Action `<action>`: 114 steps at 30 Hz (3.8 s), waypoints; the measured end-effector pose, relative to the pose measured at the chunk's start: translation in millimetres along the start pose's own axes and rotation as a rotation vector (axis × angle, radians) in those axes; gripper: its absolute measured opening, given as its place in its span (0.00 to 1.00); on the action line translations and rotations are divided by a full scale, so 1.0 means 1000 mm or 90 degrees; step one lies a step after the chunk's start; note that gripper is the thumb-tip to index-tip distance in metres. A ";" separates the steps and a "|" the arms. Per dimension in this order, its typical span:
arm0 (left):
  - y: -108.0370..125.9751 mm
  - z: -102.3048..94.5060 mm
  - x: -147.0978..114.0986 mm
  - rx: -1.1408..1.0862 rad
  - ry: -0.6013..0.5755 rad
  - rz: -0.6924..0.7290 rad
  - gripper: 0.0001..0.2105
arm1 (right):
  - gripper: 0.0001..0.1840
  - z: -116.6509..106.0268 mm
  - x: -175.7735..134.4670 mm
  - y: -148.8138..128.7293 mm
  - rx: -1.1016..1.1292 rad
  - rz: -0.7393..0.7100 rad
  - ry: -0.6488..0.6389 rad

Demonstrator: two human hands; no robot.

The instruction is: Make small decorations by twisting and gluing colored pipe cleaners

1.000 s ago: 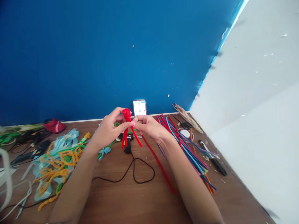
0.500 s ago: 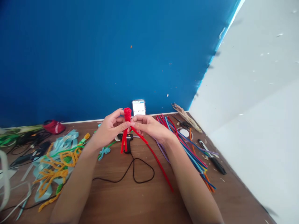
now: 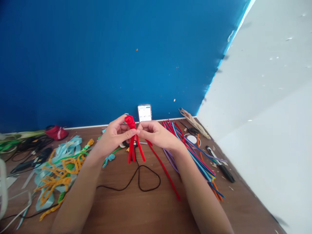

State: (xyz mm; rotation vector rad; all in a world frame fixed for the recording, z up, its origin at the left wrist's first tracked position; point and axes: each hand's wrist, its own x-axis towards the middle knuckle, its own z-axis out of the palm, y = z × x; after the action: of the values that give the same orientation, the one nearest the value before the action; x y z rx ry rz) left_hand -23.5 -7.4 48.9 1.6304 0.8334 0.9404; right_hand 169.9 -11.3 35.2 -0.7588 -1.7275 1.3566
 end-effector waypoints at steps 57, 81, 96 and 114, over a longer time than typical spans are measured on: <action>-0.014 -0.011 0.013 0.473 0.075 0.270 0.10 | 0.18 0.009 0.010 0.013 0.124 0.045 0.086; -0.028 -0.014 0.017 0.134 0.084 0.019 0.06 | 0.09 0.036 0.010 0.008 -0.496 -0.060 0.191; -0.008 -0.022 0.010 0.305 0.048 0.257 0.09 | 0.11 0.025 0.003 -0.004 0.048 0.037 0.100; -0.023 0.002 0.017 0.125 0.195 -0.010 0.30 | 0.04 0.034 0.011 0.016 -0.606 0.041 0.273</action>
State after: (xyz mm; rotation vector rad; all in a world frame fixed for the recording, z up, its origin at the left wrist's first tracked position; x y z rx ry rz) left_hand -15.0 11.8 29.6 1.6652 1.1770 1.1437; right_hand 134.3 -14.7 18.5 -1.4916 -1.9436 0.2741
